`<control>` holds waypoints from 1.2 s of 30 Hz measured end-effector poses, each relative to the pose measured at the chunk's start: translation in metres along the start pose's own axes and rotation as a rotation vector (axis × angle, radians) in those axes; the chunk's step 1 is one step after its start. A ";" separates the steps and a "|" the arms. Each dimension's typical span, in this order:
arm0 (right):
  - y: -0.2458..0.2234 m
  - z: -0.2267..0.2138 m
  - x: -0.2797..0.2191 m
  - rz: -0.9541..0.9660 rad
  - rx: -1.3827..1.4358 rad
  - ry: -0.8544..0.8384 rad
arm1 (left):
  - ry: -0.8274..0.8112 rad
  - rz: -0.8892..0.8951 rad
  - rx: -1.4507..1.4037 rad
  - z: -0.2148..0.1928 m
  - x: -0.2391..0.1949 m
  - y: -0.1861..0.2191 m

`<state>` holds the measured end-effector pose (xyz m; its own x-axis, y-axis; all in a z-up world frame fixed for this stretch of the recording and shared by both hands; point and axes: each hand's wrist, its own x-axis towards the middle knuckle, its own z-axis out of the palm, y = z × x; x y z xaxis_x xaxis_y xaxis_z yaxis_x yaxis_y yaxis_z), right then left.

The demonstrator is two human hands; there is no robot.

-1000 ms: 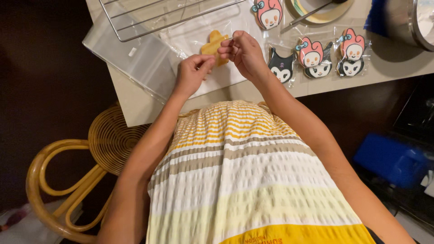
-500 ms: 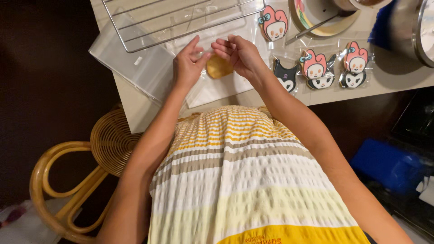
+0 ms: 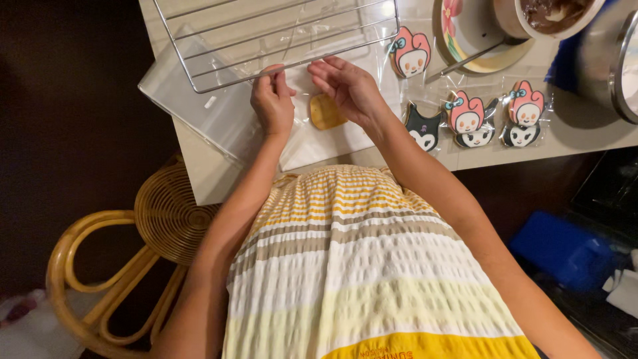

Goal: The person places decorated character-shaped cookies into clear plastic bags and seals them. The person handles each cookie individually, places it in a bag, and then seals the bag before moving to the next one.

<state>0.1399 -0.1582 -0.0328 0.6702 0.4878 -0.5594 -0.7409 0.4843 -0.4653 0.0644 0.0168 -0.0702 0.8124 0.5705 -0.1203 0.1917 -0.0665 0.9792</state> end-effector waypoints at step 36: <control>-0.005 0.017 -0.004 -0.736 -2.020 -0.503 | -0.274 0.258 0.083 -0.019 0.001 -0.029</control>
<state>0.1421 -0.1502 -0.0166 0.4780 0.8782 0.0155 0.7546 -0.4015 -0.5191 0.0489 0.0345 -0.0961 0.9547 0.2872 0.0776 -0.0029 -0.2518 0.9678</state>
